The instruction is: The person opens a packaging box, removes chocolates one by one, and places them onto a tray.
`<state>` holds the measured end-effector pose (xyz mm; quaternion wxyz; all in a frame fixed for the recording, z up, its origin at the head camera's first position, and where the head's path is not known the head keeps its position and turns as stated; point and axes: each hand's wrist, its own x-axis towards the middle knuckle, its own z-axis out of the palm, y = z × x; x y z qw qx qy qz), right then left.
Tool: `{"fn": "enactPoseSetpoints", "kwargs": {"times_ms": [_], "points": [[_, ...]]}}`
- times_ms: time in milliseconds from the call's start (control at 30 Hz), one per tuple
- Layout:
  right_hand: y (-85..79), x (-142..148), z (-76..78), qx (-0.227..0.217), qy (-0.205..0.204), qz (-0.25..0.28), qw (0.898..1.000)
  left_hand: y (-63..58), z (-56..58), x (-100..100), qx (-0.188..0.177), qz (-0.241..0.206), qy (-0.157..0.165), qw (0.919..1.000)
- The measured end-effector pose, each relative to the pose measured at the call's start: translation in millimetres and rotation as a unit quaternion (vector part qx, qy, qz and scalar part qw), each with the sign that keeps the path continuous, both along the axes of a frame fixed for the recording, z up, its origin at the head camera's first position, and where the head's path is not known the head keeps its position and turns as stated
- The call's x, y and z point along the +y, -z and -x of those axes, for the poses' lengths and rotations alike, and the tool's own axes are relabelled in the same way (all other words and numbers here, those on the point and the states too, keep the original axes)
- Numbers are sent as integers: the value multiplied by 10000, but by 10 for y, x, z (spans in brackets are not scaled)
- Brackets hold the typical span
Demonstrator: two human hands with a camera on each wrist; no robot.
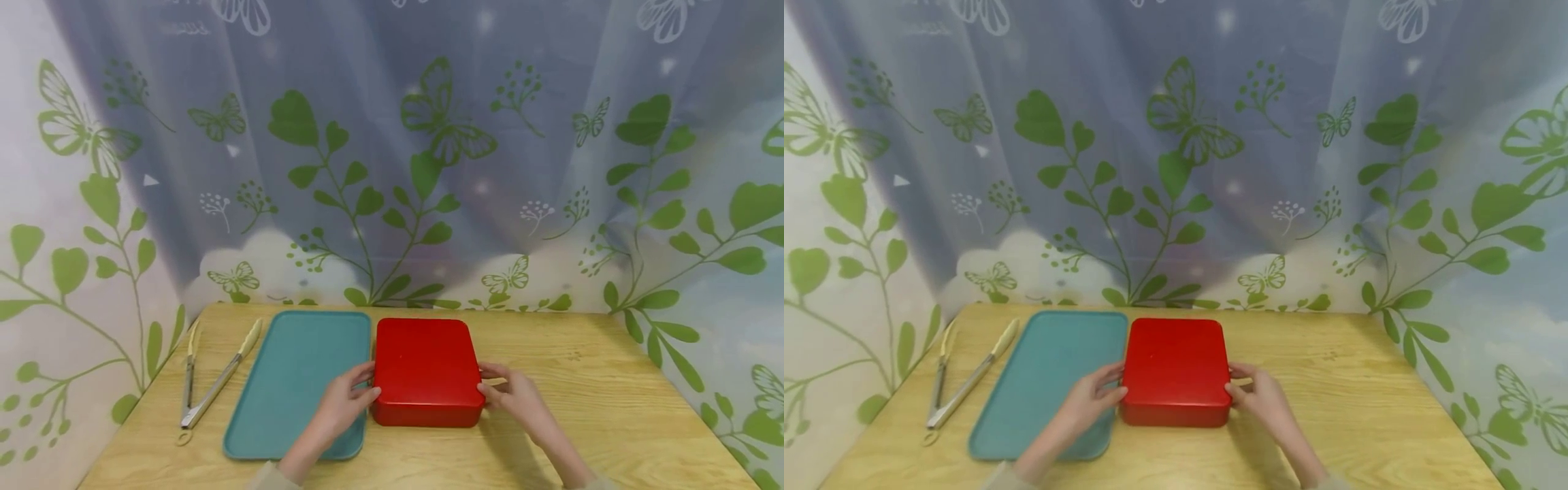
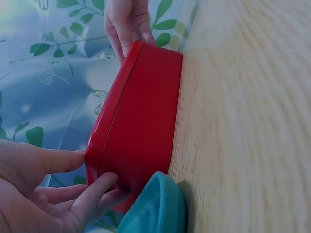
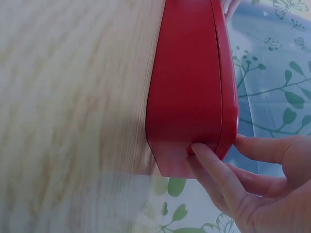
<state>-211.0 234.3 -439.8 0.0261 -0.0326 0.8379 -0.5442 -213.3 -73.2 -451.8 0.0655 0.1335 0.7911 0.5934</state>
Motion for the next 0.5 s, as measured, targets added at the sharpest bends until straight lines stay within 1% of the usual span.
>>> {"fn": "enactPoseSetpoints", "kwargs": {"times_ms": [167, 300, 500], "points": [[-19, -27, -72, 34, -203, 46, 9998, -26, -82, -53, -3, 161, 9, 9999], [-20, -45, -118, 26, -291, 10, 9996, -43, -132, -85, -203, 244, 43, 9995], [-16, -52, -163, 3, -366, -165, 9992, -55, -180, -116, -385, 175, 133, 9990]]}}
